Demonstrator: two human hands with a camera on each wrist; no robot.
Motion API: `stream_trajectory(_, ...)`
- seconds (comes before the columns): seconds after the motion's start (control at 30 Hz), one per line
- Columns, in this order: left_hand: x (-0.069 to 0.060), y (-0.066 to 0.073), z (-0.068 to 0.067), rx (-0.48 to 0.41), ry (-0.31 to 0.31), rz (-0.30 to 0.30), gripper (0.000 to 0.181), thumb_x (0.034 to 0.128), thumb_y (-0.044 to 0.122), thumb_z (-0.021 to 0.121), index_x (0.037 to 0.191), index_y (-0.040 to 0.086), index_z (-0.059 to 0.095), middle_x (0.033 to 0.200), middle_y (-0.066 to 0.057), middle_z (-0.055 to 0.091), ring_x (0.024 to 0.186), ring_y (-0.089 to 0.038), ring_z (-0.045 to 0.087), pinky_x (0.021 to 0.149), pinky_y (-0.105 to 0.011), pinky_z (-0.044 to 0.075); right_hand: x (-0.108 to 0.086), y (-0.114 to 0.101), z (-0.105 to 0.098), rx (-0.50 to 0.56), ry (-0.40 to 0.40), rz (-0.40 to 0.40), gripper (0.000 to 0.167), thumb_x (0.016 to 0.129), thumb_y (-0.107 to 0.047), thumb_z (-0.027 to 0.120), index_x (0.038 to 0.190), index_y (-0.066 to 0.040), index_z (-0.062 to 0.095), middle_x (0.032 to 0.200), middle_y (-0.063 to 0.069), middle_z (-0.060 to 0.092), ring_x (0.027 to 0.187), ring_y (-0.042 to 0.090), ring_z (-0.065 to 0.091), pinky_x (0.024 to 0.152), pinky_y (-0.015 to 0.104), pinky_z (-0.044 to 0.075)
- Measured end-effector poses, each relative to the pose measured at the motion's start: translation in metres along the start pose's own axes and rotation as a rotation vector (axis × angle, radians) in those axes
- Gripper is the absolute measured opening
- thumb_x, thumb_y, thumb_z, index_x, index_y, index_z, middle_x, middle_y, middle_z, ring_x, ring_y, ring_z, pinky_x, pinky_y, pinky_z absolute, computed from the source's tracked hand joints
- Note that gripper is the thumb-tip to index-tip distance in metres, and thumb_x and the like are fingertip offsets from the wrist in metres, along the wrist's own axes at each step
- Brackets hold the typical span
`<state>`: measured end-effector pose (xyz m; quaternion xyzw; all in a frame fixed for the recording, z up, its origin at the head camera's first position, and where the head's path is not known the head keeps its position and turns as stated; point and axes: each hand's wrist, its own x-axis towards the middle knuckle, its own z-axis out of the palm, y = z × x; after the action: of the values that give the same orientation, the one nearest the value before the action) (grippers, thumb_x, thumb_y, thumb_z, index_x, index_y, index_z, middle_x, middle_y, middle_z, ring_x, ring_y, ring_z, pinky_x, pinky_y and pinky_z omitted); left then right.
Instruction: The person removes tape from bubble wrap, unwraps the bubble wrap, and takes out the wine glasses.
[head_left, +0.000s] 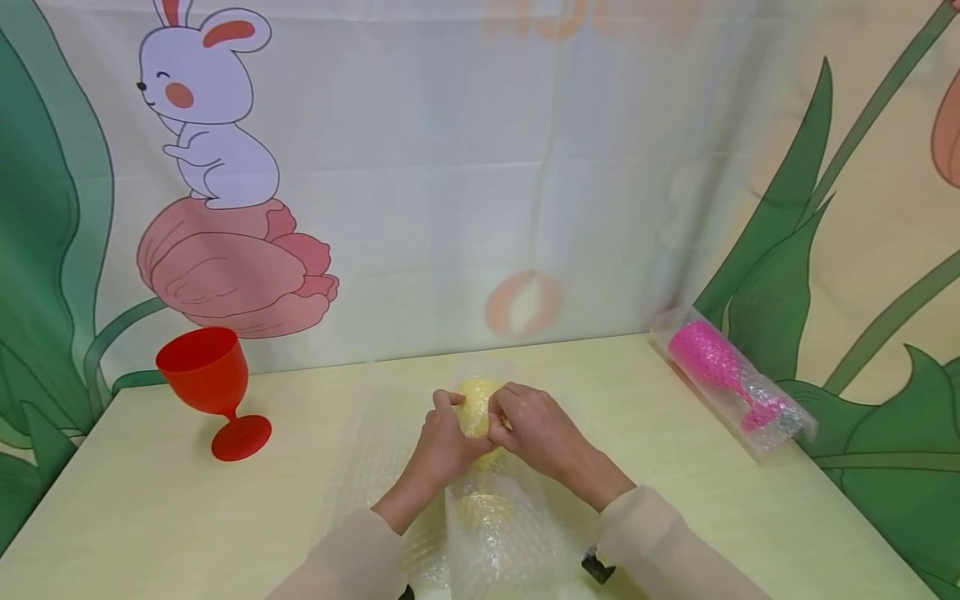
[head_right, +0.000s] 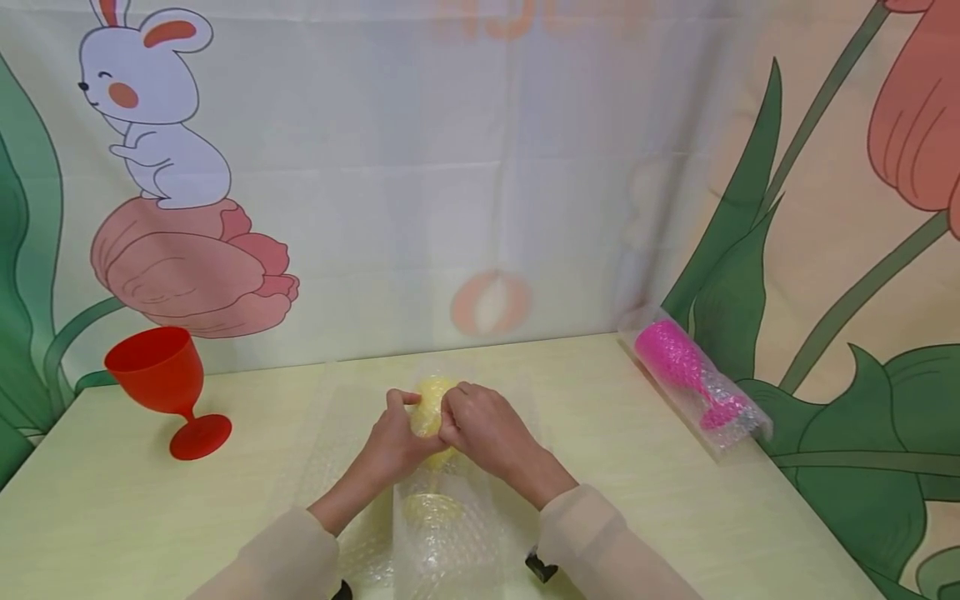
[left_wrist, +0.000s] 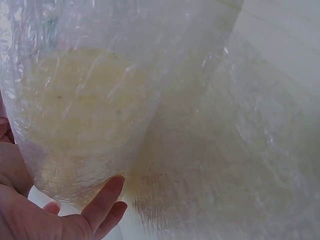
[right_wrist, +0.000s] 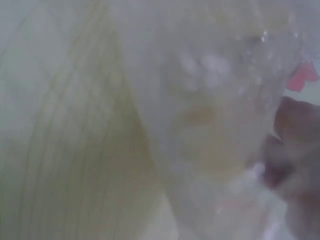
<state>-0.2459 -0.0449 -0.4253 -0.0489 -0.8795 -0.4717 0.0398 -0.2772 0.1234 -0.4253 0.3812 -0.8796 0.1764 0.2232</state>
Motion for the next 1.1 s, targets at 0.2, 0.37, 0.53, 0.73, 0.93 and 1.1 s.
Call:
stream_trajectory(0.2,-0.0006,0.0014,-0.0001,-0.012,-0.001,-0.011,0.072,0.0783,0.02,0.087,0.127,-0.005,0.041,0.108,-0.029,0.056,0.09,-0.034,0.056,0.078,-0.045,0.051,-0.0015,-0.0003,0.002,0.013,0.021,0.017,0.01,0.086,0.0,0.065,0.083,-0.007,0.06,0.075,-0.002,0.053,0.065,0.01,0.048,0.061,0.024,0.045)
stream_trajectory(0.37,-0.0001,0.0015,0.0014,-0.014,0.005,-0.015,0.071,0.0777,0.02,0.087,0.127,-0.004,0.041,0.109,-0.029,0.055,0.094,-0.036,0.057,0.082,-0.047,0.052,-0.0031,-0.0003,0.0041,0.024,0.032,0.035,0.01,0.086,0.001,0.065,0.084,-0.007,0.06,0.075,-0.002,0.053,0.066,0.011,0.048,0.061,0.024,0.045)
stream_trajectory(0.53,-0.0003,0.0012,0.0031,-0.007,0.014,-0.021,0.072,0.0773,0.021,0.088,0.127,-0.003,0.041,0.111,-0.029,0.054,0.093,-0.036,0.057,0.08,-0.047,0.052,-0.0044,-0.0006,0.0053,0.051,0.062,0.08,0.013,0.084,0.004,0.065,0.084,-0.007,0.058,0.075,-0.003,0.051,0.065,0.011,0.047,0.06,0.024,0.044)
stream_trajectory(0.73,-0.0007,0.0004,0.0034,-0.003,0.029,-0.019,0.073,0.0757,0.021,0.088,0.125,-0.002,0.041,0.11,-0.03,0.053,0.091,-0.036,0.057,0.078,-0.046,0.052,-0.0062,0.0001,0.0057,0.091,0.096,0.136,0.014,0.087,0.004,0.066,0.088,-0.007,0.057,0.077,-0.004,0.049,0.066,0.01,0.047,0.059,0.023,0.044)
stream_trajectory(0.93,-0.0006,0.0003,0.005,-0.029,0.044,-0.03,0.073,0.0744,0.019,0.089,0.125,-0.002,0.04,0.11,-0.029,0.053,0.091,-0.036,0.057,0.078,-0.046,0.052,-0.0084,-0.0013,0.008,0.212,0.162,0.195,0.014,0.089,0.004,0.064,0.086,-0.008,0.058,0.079,-0.003,0.054,0.069,0.011,0.052,0.063,0.024,0.05)
stream_trajectory(1.1,-0.0016,0.0014,0.0058,-0.032,0.052,-0.08,0.075,0.0737,0.019,0.086,0.128,0.001,0.038,0.114,-0.031,0.052,0.088,-0.037,0.057,0.076,-0.048,0.051,-0.0082,-0.0049,0.0078,0.291,0.21,0.222,0.015,0.087,0.005,0.064,0.084,-0.009,0.059,0.081,-0.002,0.058,0.072,0.011,0.06,0.065,0.023,0.055)
